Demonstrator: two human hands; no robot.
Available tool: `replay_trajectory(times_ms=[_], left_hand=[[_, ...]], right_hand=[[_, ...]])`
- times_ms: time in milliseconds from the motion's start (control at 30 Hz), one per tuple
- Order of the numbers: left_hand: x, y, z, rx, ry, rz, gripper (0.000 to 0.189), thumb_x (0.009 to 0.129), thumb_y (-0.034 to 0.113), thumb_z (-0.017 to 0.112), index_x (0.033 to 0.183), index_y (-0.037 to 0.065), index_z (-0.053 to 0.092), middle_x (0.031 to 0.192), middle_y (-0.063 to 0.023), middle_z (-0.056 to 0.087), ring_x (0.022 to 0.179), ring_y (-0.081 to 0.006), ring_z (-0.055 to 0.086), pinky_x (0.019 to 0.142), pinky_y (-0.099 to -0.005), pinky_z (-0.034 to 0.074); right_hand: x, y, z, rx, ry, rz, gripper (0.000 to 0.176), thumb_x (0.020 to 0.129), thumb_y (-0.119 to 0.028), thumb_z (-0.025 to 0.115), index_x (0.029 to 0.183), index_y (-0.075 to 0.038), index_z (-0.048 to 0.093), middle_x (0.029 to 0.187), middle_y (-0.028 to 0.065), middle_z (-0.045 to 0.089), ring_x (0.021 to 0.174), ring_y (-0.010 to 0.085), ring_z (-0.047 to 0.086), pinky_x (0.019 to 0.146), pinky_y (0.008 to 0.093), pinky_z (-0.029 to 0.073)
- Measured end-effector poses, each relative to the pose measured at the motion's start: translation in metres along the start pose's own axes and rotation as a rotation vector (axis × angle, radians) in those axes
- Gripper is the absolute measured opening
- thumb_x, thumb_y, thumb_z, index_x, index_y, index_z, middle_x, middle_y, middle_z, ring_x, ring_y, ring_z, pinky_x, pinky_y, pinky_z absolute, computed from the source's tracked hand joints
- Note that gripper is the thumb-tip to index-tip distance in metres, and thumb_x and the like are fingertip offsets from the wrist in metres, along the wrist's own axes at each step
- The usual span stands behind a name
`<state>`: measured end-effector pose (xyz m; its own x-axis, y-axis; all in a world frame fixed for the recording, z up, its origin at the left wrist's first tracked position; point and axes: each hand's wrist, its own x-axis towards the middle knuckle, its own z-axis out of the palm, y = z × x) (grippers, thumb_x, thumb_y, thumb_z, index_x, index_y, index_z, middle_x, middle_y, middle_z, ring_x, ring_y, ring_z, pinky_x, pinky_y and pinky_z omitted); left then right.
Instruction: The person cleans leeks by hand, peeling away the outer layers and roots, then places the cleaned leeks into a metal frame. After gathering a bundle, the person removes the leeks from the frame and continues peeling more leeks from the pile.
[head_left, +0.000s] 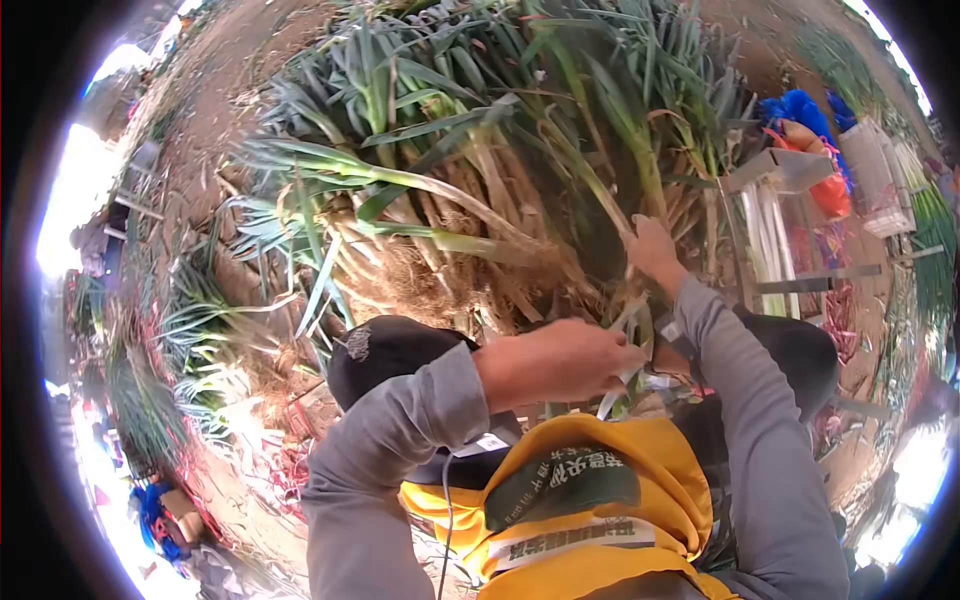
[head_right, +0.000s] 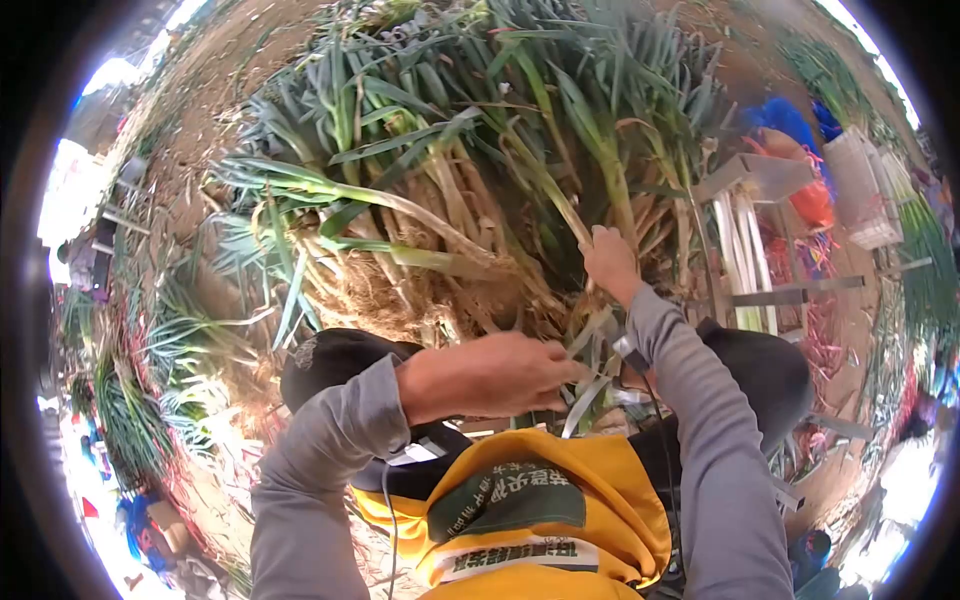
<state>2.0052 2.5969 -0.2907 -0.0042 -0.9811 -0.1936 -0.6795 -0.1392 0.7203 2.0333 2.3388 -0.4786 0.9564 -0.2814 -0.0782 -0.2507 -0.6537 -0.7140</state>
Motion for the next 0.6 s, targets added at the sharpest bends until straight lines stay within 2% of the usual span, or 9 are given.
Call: replay_trajectory(times_ms=[33, 67, 100, 233, 267, 433, 500, 533, 600], left_hand=[[0.002, -0.005, 0.006, -0.001, 0.010, -0.018, 0.035, 0.095, 0.027, 0.065, 0.119, 0.003, 0.059, 0.099, -0.0161, 0.063, 0.089, -0.0391, 0.066, 0.074, -0.0482, 0.052], [0.004, -0.016, 0.015, -0.015, 0.063, 0.043, 0.035, 0.096, 0.028, 0.064, 0.118, 0.002, 0.058, 0.095, -0.0163, 0.064, 0.087, -0.0392, 0.067, 0.073, -0.0482, 0.053], [0.005, -0.026, 0.019, -0.024, 0.115, 0.103, 0.035, 0.096, 0.029, 0.063, 0.118, 0.002, 0.058, 0.091, -0.0164, 0.065, 0.085, -0.0393, 0.067, 0.072, -0.0482, 0.053], [0.003, -0.046, 0.023, 0.270, -0.241, -0.264, 0.021, 0.085, 0.017, 0.068, 0.098, 0.001, 0.071, 0.090, -0.0138, 0.072, 0.085, -0.0333, 0.072, 0.073, -0.0451, 0.057], [-0.006, -0.048, 0.024, 0.307, -0.172, -0.184, 0.015, 0.080, 0.010, 0.067, 0.090, 0.002, 0.074, 0.094, -0.0137, 0.074, 0.087, -0.0315, 0.074, 0.074, -0.0435, 0.059], [-0.010, -0.071, 0.049, 0.144, -0.190, -0.320, 0.020, 0.083, 0.006, 0.062, 0.100, 0.006, 0.073, 0.093, -0.0137, 0.074, 0.086, -0.0327, 0.075, 0.073, -0.0448, 0.061], [-0.017, -0.076, 0.022, 0.219, -0.125, -0.288, 0.021, 0.084, 0.007, 0.063, 0.103, 0.007, 0.072, 0.095, -0.0147, 0.073, 0.089, -0.0346, 0.074, 0.074, -0.0465, 0.060], [-0.020, -0.084, 0.012, 0.187, -0.081, -0.367, 0.019, 0.085, 0.007, 0.062, 0.101, 0.006, 0.071, 0.094, -0.0162, 0.072, 0.090, -0.0357, 0.073, 0.075, -0.0479, 0.060], [-0.031, -0.092, -0.013, 0.247, 0.180, -0.437, 0.017, 0.084, 0.008, 0.062, 0.098, 0.004, 0.071, 0.093, -0.0171, 0.071, 0.085, -0.0357, 0.072, 0.072, -0.0464, 0.058]], right_hand=[[-0.001, 0.005, 0.014, -0.355, 0.253, -0.244, 0.038, 0.097, -0.026, 0.064, 0.121, 0.003, 0.060, 0.101, 0.0177, 0.068, 0.092, 0.0372, 0.068, 0.079, 0.0462, 0.052], [-0.003, -0.037, 0.009, -0.056, 0.083, -0.106, 0.036, 0.097, -0.025, 0.061, 0.125, -0.001, 0.061, 0.116, 0.0199, 0.065, 0.106, 0.0434, 0.062, 0.088, 0.0495, 0.049], [0.004, -0.060, 0.019, -0.047, 0.066, -0.119, 0.036, 0.097, -0.025, 0.061, 0.125, -0.001, 0.061, 0.116, 0.0199, 0.065, 0.106, 0.0434, 0.062, 0.088, 0.0495, 0.049], [0.031, -0.129, 0.074, -0.001, -0.137, -0.297, 0.032, 0.095, -0.026, 0.062, 0.117, -0.003, 0.063, 0.118, 0.0199, 0.063, 0.108, 0.0410, 0.062, 0.089, 0.0503, 0.049], [0.039, -0.145, 0.089, -0.069, -0.188, -0.322, 0.031, 0.094, -0.027, 0.062, 0.115, -0.003, 0.063, 0.118, 0.0200, 0.063, 0.108, 0.0409, 0.062, 0.089, 0.0506, 0.049], [0.068, -0.187, 0.131, -0.231, -0.312, -0.239, 0.034, 0.094, -0.031, 0.061, 0.112, -0.002, 0.062, 0.115, 0.0227, 0.065, 0.104, 0.0422, 0.064, 0.088, 0.0510, 0.049], [0.069, -0.194, 0.114, 0.052, -0.290, -0.275, 0.035, 0.093, -0.032, 0.062, 0.113, -0.002, 0.064, 0.110, 0.0241, 0.068, 0.104, 0.0451, 0.063, 0.088, 0.0503, 0.050], [0.068, -0.192, 0.103, 0.069, -0.238, -0.327, 0.038, 0.096, -0.032, 0.061, 0.117, 0.000, 0.066, 0.098, 0.0184, 0.072, 0.097, 0.0360, 0.069, 0.084, 0.0443, 0.051], [0.056, -0.196, 0.059, 0.187, -0.319, -0.271, 0.039, 0.097, -0.032, 0.061, 0.118, 0.001, 0.066, 0.095, 0.0131, 0.071, 0.093, 0.0260, 0.067, 0.081, 0.0390, 0.051]])
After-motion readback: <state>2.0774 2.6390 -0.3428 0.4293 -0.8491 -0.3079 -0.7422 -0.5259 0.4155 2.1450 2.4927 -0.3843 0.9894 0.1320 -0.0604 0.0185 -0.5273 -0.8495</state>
